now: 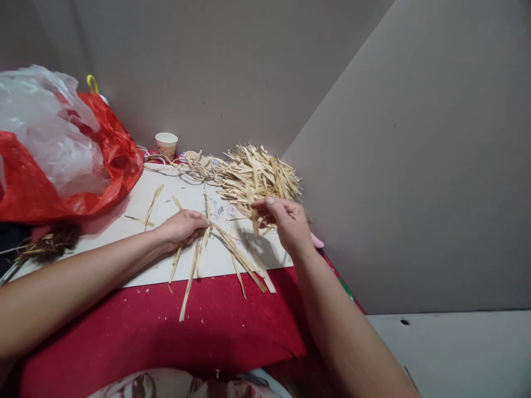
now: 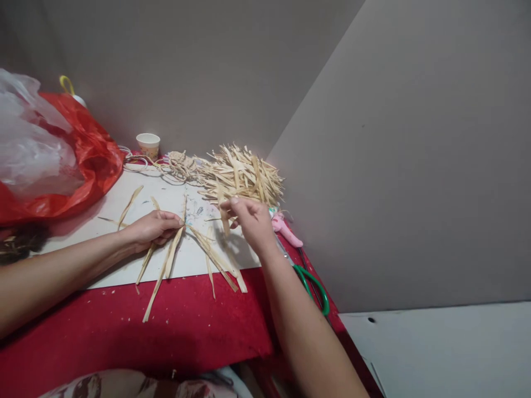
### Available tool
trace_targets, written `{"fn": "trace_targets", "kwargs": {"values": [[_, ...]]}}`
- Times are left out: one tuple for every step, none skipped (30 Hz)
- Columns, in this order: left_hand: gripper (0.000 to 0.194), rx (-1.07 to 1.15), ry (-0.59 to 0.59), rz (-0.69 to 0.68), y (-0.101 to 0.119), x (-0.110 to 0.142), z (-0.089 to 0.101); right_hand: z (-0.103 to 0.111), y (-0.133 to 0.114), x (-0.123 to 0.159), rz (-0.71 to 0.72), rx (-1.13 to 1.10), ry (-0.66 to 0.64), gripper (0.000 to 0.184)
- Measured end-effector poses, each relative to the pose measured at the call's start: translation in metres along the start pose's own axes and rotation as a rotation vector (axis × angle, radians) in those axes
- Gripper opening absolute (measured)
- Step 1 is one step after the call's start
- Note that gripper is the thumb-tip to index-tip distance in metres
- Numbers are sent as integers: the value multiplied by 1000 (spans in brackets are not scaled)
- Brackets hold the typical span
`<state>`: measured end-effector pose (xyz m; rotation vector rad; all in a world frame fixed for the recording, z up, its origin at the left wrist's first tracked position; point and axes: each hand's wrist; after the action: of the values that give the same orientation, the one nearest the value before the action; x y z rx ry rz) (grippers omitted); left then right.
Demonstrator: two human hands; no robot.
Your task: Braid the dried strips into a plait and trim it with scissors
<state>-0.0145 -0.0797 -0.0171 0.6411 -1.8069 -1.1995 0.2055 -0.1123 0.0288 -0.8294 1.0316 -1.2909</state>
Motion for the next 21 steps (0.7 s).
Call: {"fn": "trace_targets", "kwargs": {"values": [[25,1,1,3,0,0,0,-5,2,1,-15,-1,-17,30],[25,1,2,7,0,0,-1,-11,5,1,-27,-6,-39,28],[25,1,-1,13,1,1,-1,-16,8,0,-38,-20,-67,26],[24,1,-12,16,1,1,-1,-22,11,-1,-48,-46,-101,24],[23,2,-28,20,2,2,-1,-27,15,-2,-60,-82,-139,23],[22,3,-48,23,2,2,-1,-32,18,-4,-75,-124,-171,22],[20,6,-70,24,3,3,-1,-36,21,-5,-94,-164,-200,23],[18,9,-89,26,3,3,-1,-39,24,-6,-115,-199,-224,24],[17,12,-105,30,4,3,-1,-42,27,-6,-137,-228,-242,28],[17,14,-116,34,4,3,0,-44,30,-7,-157,-252,-253,32],[16,16,-128,40,4,2,1,-46,33,-7,-172,-270,-254,36],[16,19,-139,47,4,2,2,-46,36,-7,-183,-279,-245,37],[15,21,-146,53,3,1,3,-46,40,-7,-188,-274,-232,36],[15,23,-152,54,3,0,4,-46,43,-7,-181,-252,-220,33],[15,24,-154,47,1,-1,5,-45,47,-7,-166,-209,-213,30],[14,24,-156,37,0,-1,6,-43,51,-7,-138,-142,-209,28],[15,22,-157,27,-1,-2,7,-41,54,-7,-92,-48,-213,26],[15,17,-153,18,-2,-2,8,-39,57,-7,-30,66,-220,24],[15,8,-144,12,-3,-2,8,-38,59,-7,36,182,-221,24],[15,-3,-130,11,-4,-2,9,-37,60,-7,98,287,-209,23],[14,-15,-116,12,-4,-1,9,-36,60,-7,150,372,-184,22]]}}
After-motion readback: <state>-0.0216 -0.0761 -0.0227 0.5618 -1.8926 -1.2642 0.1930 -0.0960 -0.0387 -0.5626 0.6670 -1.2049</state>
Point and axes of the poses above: each hand's wrist, its own x-axis away from the middle knuckle, its own z-axis out of the back of the hand, y = z × x, and after that the axes turned 6 degrees about -y, right-handed
